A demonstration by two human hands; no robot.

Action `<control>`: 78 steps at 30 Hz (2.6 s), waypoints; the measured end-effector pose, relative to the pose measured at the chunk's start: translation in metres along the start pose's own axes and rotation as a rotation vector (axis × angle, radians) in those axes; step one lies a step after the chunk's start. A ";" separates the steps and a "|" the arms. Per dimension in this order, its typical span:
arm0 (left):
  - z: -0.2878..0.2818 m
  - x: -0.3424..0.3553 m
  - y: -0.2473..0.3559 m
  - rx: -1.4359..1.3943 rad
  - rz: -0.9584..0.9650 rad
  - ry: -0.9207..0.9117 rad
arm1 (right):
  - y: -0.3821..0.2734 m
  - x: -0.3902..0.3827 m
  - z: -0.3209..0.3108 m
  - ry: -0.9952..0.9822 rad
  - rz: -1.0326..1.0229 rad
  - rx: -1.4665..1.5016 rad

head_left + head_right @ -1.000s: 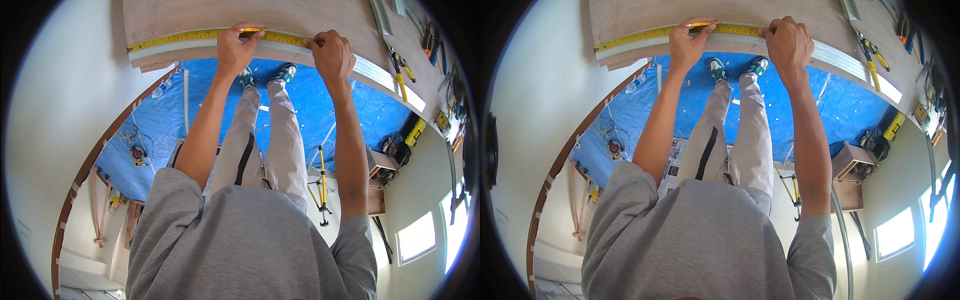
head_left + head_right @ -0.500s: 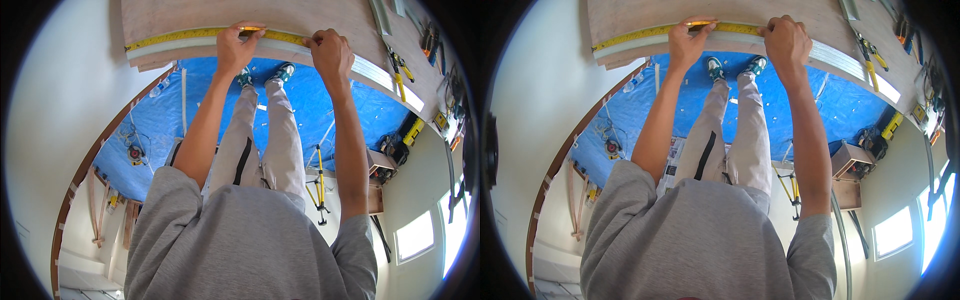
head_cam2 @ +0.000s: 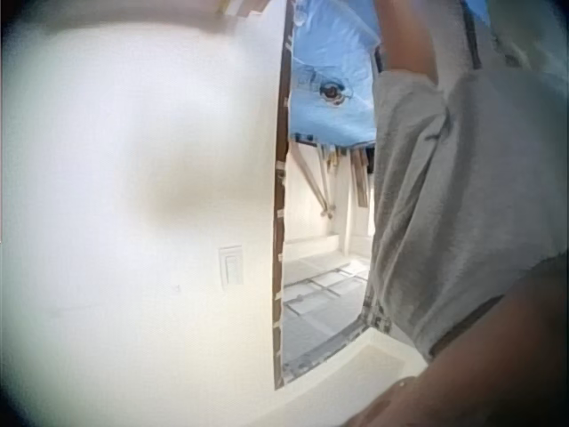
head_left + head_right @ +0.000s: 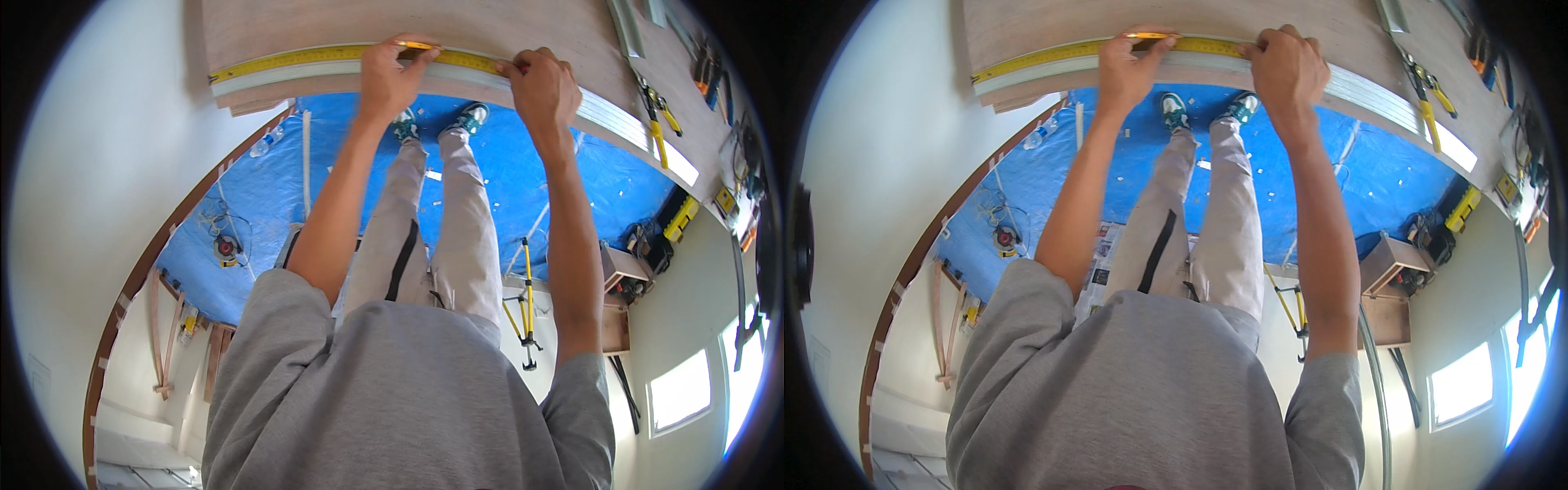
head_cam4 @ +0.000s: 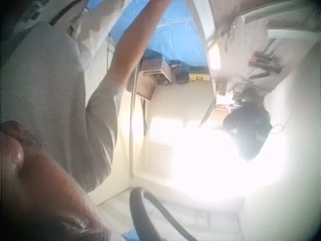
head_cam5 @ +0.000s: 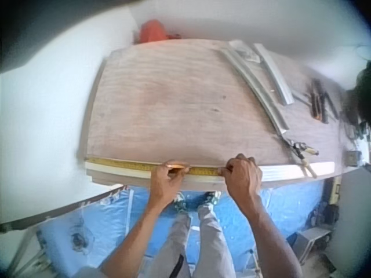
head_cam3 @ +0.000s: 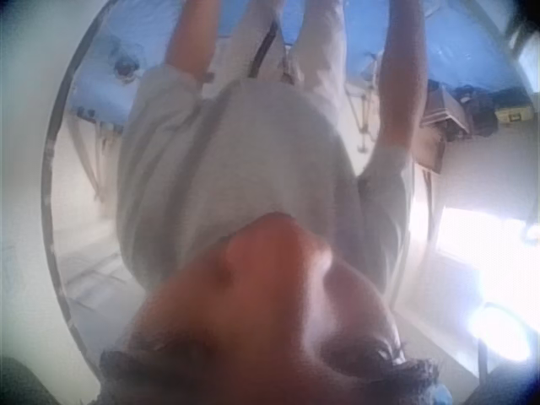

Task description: The person measures a long white metal trim piece on a workbench using a tape measure and pencil, then uses tin snips to cut the trim along the marked line. The cut piece is set aside on the bench.

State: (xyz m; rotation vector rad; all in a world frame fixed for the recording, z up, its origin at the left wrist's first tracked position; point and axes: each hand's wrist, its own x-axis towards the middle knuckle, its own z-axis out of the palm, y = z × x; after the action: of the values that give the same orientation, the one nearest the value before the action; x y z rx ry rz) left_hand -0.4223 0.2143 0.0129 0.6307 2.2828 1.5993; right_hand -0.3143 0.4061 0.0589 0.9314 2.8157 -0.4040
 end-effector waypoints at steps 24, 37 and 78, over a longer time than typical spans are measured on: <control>0.000 -0.002 0.002 -0.079 -0.095 0.019 | -0.004 0.000 -0.004 -0.028 0.035 0.042; 0.002 -0.001 0.004 -0.050 -0.058 0.004 | -0.004 0.000 -0.004 -0.028 0.025 0.049; 0.001 0.000 0.000 0.030 -0.040 -0.034 | 0.001 -0.001 0.004 0.042 -0.018 0.069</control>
State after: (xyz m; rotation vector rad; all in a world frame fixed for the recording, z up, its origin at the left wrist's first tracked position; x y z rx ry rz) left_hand -0.4219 0.2158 0.0126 0.6111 2.2843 1.5265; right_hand -0.3123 0.4054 0.0555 0.9385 2.8665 -0.4920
